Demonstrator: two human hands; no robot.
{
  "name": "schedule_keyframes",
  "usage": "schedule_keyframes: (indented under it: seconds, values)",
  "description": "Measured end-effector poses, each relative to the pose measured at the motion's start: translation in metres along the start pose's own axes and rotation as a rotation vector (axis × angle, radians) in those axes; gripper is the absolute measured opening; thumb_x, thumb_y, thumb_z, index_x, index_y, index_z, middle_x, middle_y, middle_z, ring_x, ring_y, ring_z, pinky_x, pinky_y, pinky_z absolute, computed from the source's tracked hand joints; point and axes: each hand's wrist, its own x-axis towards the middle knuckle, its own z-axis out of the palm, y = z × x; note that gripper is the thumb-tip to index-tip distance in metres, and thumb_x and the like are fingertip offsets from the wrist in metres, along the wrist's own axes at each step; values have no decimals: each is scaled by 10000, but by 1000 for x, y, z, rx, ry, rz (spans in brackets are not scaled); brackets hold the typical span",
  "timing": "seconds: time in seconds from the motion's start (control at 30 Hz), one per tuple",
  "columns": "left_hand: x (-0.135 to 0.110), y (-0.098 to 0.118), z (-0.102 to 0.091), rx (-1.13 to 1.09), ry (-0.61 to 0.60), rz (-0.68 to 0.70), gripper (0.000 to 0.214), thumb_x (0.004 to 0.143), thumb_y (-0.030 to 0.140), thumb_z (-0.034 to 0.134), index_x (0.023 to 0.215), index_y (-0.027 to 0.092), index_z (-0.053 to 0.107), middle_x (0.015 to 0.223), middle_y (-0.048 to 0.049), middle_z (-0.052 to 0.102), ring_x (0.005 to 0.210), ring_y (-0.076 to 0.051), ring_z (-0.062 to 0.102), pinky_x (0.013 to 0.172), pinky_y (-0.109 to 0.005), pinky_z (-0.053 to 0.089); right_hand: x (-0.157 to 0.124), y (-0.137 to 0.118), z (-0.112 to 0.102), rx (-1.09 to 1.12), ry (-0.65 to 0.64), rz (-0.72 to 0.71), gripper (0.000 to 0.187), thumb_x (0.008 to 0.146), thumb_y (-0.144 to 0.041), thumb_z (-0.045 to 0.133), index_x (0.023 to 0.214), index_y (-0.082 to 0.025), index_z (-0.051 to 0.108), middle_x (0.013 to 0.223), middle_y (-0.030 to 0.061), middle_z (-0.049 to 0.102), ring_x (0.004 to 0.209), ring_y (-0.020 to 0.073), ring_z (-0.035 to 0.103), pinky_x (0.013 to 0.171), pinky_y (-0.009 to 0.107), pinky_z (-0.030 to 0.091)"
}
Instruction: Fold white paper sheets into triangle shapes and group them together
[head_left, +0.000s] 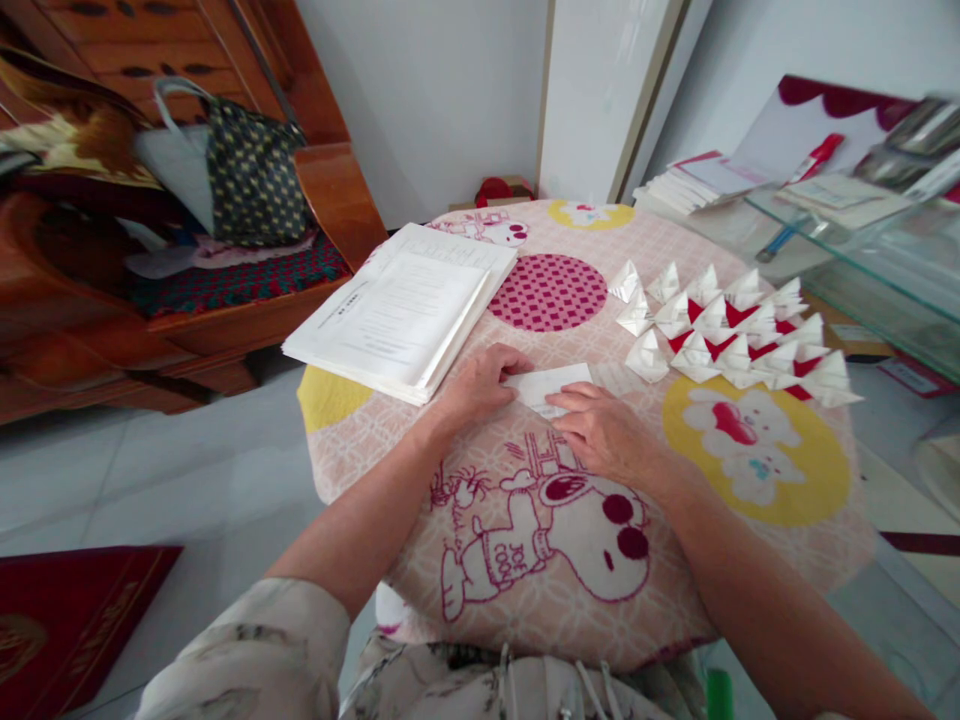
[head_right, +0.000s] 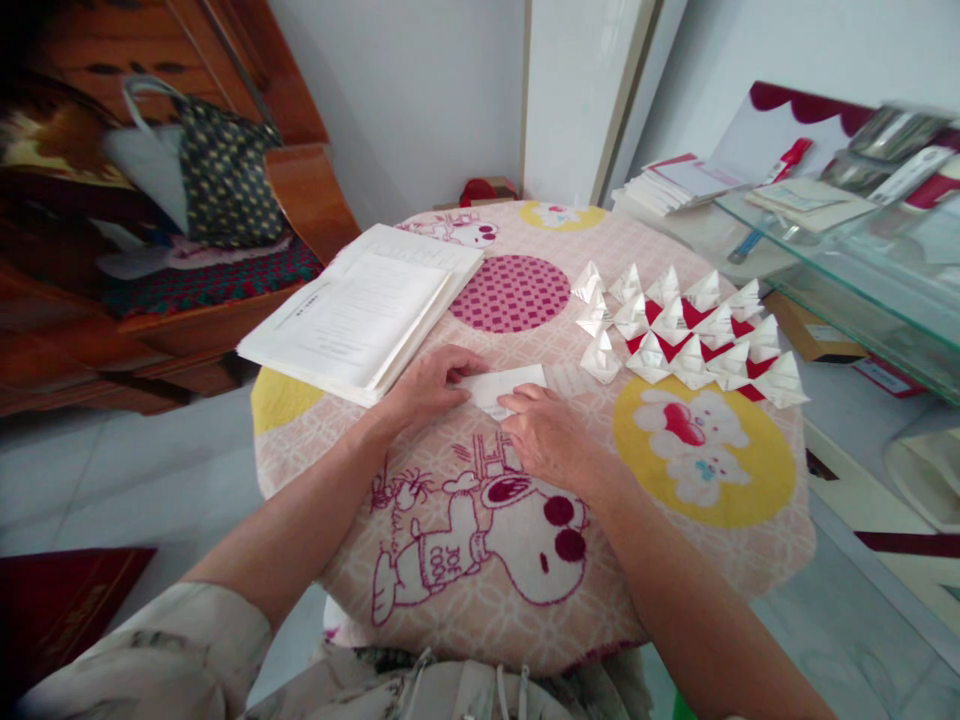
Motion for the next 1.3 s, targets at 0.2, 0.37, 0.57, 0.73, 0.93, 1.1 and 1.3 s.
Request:
schedule_keyframes:
  seconds: [0.2,0.37,0.57,0.73,0.93,1.1,1.3]
  values:
    - [-2,6,-3,-24,112,134,490,650,-63,445,970,152,747,1057,-73,710,927,-154,639,767,-268,524,0,0,0,22,13,6,209,852,-45,585,747,-169,717,1171,128,692,1173,280,555,980,456,503]
    - [-5,21,1,-26,57,205,282,802,33,553,948,159,758,970,-65,704,880,-143,640,788,-274,523,0,1,1,35,13,-5,207,863,-50,572,755,-164,707,1163,131,691,1169,277,557,983,456,498]
    - [-4,13,9,42,-35,168,238,839,79,600,997,172,752,957,-54,684,856,-134,629,799,-278,506,2,2,1,45,35,-27,178,869,-61,589,958,-151,714,1113,124,676,1103,249,568,1000,439,477]
    - [-4,13,8,41,-38,173,246,843,84,592,1009,180,747,958,-53,679,866,-138,628,805,-287,508,7,-2,2,-44,1,9,157,924,-151,578,1021,-149,701,1105,136,632,1072,269,532,943,453,477]
    - [-4,12,9,60,-37,179,258,831,66,587,1000,180,746,962,-54,678,876,-141,626,813,-292,507,9,-2,0,-43,-26,23,206,941,-124,537,814,-173,692,999,109,632,1001,239,553,898,408,481]
    - [-4,11,10,54,-30,177,254,833,67,584,995,183,742,968,-48,678,875,-137,623,812,-288,510,2,2,-3,47,-24,15,269,908,-99,563,666,-177,650,954,110,653,983,247,594,861,399,503]
    - [-4,12,8,45,-47,176,253,844,77,590,1015,180,745,979,-54,676,880,-137,622,821,-288,505,-8,17,-2,155,86,23,138,835,-81,611,773,-186,676,1006,97,671,1003,247,608,883,411,517]
